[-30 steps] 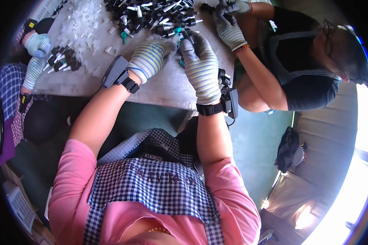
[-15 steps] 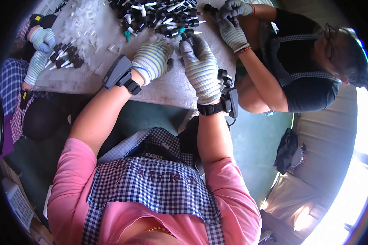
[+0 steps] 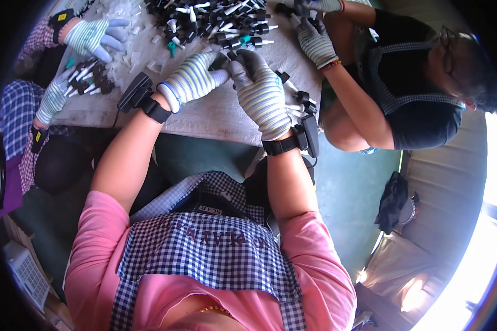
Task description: Assembling and inspecting small black and green plastic/rubber components at a factory workbench.
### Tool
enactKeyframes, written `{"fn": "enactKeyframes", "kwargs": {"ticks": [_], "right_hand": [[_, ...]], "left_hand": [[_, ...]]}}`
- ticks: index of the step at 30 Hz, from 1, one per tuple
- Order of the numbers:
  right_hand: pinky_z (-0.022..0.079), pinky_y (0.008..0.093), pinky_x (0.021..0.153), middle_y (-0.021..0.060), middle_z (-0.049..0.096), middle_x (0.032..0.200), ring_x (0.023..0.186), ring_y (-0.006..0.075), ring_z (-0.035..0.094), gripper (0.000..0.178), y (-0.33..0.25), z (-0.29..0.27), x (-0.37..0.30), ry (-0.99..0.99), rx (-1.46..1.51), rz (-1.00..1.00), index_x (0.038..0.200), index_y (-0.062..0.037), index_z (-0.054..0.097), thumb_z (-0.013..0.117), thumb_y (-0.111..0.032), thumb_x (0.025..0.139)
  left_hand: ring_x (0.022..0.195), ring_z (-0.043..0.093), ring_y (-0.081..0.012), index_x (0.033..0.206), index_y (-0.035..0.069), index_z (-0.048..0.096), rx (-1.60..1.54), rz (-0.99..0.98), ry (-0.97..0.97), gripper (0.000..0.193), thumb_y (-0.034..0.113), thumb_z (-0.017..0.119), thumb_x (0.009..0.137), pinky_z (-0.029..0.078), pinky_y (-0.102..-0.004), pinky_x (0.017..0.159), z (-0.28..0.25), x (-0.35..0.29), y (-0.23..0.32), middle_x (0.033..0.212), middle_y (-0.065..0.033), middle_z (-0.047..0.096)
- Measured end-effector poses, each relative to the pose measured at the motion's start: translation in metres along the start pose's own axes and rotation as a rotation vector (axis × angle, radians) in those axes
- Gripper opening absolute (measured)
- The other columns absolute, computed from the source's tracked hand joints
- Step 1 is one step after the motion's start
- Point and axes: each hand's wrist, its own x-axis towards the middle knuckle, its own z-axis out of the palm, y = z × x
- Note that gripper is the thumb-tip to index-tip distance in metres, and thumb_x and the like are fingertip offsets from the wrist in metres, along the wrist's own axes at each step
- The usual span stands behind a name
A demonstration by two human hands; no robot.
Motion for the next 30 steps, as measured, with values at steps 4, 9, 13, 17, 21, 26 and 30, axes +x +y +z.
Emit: {"fn": "enactKeyframes", "kwargs": {"ticks": [4,9,13,17,21,26,30], "right_hand": [[0.05,0.0229,0.066,0.0035,0.068,0.092,0.074,0.0074,0.058,0.033,-0.009,0.002,-0.003,-0.079,0.149,0.041,0.124,-0.0015,0.058,0.062,-0.021,0.097],[0.049,0.0217,0.066,0.0012,0.065,0.091,0.076,0.0065,0.057,0.034,-0.027,0.002,-0.005,-0.087,0.311,0.089,0.126,-0.0024,0.057,0.061,-0.022,0.098],[0.047,0.0211,0.065,-0.0002,0.063,0.087,0.074,0.0058,0.055,0.034,-0.028,0.001,-0.007,-0.061,0.312,0.084,0.126,-0.0028,0.057,0.061,-0.021,0.098],[0.046,0.0212,0.063,-0.0002,0.062,0.084,0.071,0.0058,0.053,0.034,-0.024,0.006,-0.01,-0.088,0.275,0.036,0.125,-0.0023,0.057,0.062,-0.021,0.097],[0.047,0.0225,0.064,0.0009,0.062,0.083,0.07,0.0072,0.054,0.033,-0.022,0.011,-0.012,-0.062,0.217,0.025,0.124,-0.0017,0.057,0.063,-0.02,0.097],[0.051,0.0262,0.069,0.0054,0.067,0.086,0.075,0.0104,0.06,0.033,-0.021,0.01,-0.016,-0.064,0.023,-0.059,0.121,-0.0011,0.058,0.066,-0.019,0.095],[0.052,0.0272,0.069,0.0091,0.069,0.089,0.077,0.0133,0.064,0.033,-0.026,0.013,-0.02,0.019,0.022,-0.107,0.121,0.0,0.057,0.066,-0.016,0.093]], "left_hand": [[0.103,0.063,-0.0372,0.116,0.002,0.064,0.012,0.148,0.015,0.038,0.03,0.064,0.09,0.051,-0.0418,0.09,-0.001,-0.008,-0.009,0.114,-0.0201,0.066],[0.103,0.065,-0.032,0.122,0.007,0.061,-0.208,0.056,-0.041,0.031,0.02,0.057,0.094,0.052,-0.0402,0.089,-0.013,-0.012,-0.016,0.108,-0.0169,0.068],[0.051,0.054,-0.0059,0.1,0.011,0.069,-0.632,-0.081,0.031,0.035,0.039,0.048,0.101,0.038,-0.0215,0.043,-0.024,-0.003,-0.01,0.07,0.0016,0.061],[0.105,0.065,-0.0309,0.117,0.009,0.062,-0.294,-0.085,0.019,0.026,0.006,0.051,0.093,0.053,-0.0384,0.092,-0.021,-0.004,-0.023,0.11,-0.0116,0.069],[0.106,0.064,-0.0338,0.116,0.007,0.062,-0.068,0.525,0.271,0.026,0.004,0.053,0.092,0.051,-0.0393,0.093,-0.01,0.002,-0.045,0.113,-0.0131,0.068],[0.104,0.065,-0.0327,0.117,0.005,0.062,-0.164,0.351,0.211,0.025,0.008,0.054,0.094,0.052,-0.0384,0.093,-0.008,-0.005,-0.033,0.111,-0.0138,0.068],[0.102,0.065,-0.0316,0.118,0.004,0.062,-0.461,0.256,0.144,0.027,0.02,0.053,0.098,0.052,-0.0379,0.091,-0.006,-0.008,-0.016,0.11,-0.0137,0.068]]}}
